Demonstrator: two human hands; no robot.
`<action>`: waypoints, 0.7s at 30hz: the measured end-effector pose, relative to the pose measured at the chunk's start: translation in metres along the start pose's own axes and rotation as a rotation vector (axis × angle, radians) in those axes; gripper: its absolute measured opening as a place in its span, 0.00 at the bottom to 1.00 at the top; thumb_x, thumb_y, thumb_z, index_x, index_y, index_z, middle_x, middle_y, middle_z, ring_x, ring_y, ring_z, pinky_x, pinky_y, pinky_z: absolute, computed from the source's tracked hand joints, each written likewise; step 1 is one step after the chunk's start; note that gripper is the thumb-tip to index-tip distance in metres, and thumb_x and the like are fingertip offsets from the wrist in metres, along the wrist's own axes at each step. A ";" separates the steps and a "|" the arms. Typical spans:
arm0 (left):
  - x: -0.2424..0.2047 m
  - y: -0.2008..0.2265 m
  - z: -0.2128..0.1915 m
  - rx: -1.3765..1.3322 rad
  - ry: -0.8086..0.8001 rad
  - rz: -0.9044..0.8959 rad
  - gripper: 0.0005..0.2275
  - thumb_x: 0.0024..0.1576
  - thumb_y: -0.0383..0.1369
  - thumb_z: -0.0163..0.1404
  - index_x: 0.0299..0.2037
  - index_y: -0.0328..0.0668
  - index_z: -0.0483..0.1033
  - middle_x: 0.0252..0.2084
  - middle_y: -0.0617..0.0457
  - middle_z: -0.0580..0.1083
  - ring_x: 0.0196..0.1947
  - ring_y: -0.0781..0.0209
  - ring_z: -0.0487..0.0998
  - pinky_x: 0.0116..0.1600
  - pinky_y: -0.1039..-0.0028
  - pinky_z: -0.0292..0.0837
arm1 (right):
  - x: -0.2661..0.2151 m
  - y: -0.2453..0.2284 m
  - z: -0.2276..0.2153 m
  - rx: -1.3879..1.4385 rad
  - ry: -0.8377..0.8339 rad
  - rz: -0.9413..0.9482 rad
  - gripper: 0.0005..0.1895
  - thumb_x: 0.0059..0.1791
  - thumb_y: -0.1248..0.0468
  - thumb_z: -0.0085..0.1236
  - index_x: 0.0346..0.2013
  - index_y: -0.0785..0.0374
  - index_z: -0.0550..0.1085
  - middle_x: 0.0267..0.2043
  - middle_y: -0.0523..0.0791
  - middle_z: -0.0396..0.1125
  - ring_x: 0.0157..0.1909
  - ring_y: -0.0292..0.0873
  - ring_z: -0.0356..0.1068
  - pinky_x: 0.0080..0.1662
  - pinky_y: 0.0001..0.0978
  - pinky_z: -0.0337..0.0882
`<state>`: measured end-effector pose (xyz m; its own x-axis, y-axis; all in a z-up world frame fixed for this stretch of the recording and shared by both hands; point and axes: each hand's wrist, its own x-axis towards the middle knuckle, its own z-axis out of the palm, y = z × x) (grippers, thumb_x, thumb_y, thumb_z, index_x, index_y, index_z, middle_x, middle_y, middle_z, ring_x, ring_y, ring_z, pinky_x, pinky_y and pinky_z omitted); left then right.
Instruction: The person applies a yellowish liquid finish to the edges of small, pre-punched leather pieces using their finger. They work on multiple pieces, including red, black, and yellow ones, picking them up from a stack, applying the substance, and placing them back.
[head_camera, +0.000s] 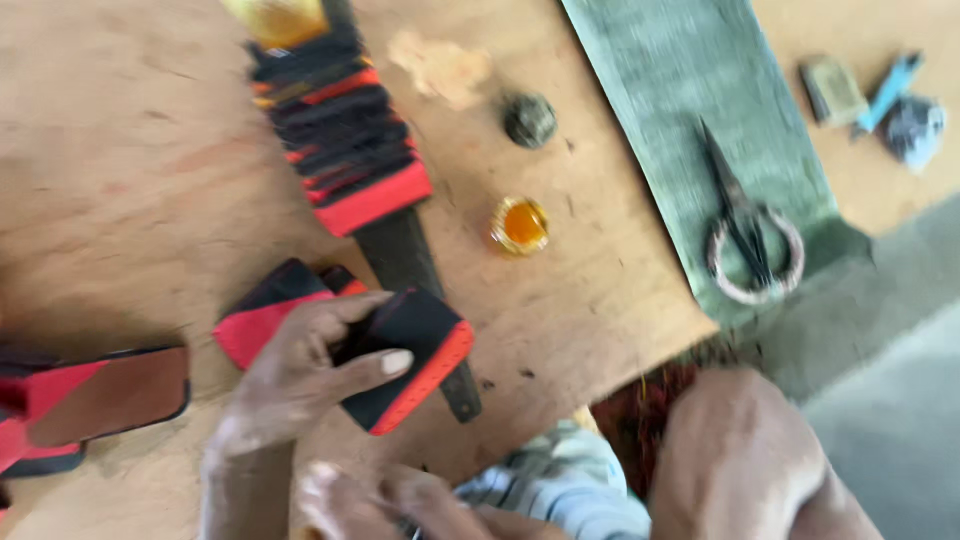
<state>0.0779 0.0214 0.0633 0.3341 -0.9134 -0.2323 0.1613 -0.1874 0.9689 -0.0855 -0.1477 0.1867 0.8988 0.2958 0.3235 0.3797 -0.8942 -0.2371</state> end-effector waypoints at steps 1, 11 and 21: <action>0.000 -0.002 0.001 -0.041 0.007 -0.053 0.21 0.53 0.29 0.59 0.57 0.33 0.77 0.43 0.59 0.80 0.41 0.74 0.77 0.47 0.79 0.76 | 0.001 0.004 0.000 0.009 0.003 0.029 0.29 0.38 0.70 0.62 0.55 0.52 0.75 0.62 0.49 0.63 0.61 0.52 0.64 0.54 0.41 0.73; -0.018 -0.002 -0.018 -0.222 -0.019 -0.012 0.20 0.52 0.25 0.61 0.56 0.30 0.78 0.43 0.57 0.80 0.42 0.74 0.76 0.49 0.79 0.73 | 0.012 0.060 0.032 0.333 0.049 0.055 0.27 0.47 0.77 0.60 0.57 0.48 0.77 0.68 0.48 0.61 0.67 0.47 0.64 0.54 0.35 0.70; -0.022 0.009 -0.013 -0.218 -0.049 -0.032 0.20 0.53 0.27 0.62 0.56 0.29 0.78 0.40 0.57 0.80 0.39 0.75 0.76 0.47 0.80 0.74 | -0.012 0.085 0.049 0.692 0.011 0.123 0.25 0.49 0.75 0.63 0.57 0.48 0.77 0.70 0.44 0.59 0.55 0.38 0.65 0.49 0.29 0.70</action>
<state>0.0842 0.0445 0.0759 0.2813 -0.9255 -0.2536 0.3703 -0.1392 0.9184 -0.0533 -0.2107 0.1178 0.9432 0.1994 0.2656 0.3311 -0.5009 -0.7996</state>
